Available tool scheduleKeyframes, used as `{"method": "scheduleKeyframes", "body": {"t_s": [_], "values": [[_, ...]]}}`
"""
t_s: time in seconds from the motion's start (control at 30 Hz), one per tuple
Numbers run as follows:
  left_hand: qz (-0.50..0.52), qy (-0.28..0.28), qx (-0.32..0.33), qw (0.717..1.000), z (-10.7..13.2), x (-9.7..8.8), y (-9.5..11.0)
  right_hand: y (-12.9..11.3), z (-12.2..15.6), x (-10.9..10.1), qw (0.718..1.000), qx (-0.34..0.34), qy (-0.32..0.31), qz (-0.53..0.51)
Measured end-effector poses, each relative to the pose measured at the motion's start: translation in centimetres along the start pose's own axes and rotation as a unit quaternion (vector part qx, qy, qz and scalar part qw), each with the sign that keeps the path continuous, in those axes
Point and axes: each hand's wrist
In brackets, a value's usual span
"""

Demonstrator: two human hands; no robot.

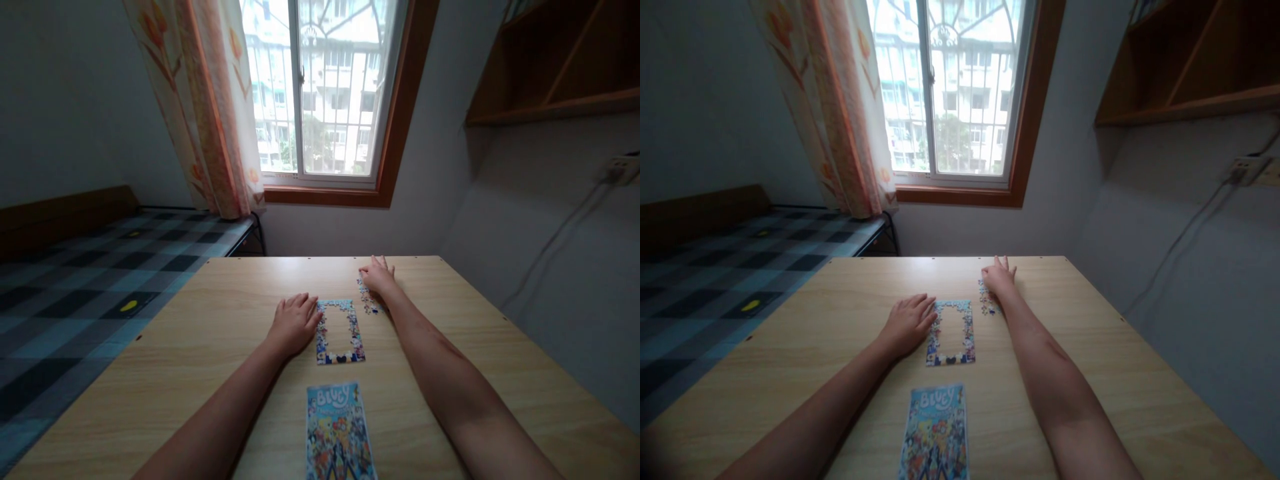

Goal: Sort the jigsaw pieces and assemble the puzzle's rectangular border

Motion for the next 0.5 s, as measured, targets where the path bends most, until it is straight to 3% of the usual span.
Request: {"method": "scheduleKeyframes", "body": {"t_s": [0.2,0.37,0.5], "values": [[0.0,-0.007,-0.004,1.0,0.08,-0.05,0.04,-0.19,-0.03,-0.48,0.998,0.015,0.058,0.004],[0.007,-0.002,-0.005,1.0,0.16,-0.02,0.07,-0.28,0.27,-0.66,1.0,0.002,0.028,-0.001],[0.008,0.002,-0.001,1.0,0.13,0.15,-0.01,-0.97,0.5,-0.47,0.998,-0.064,-0.002,-0.011]]}}
Point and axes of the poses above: each hand's wrist, its own z-axis away from the middle knuckle, its own x-axis out of the palm, y = z × x, and after that the axes turned 1 degree about x, right-handed
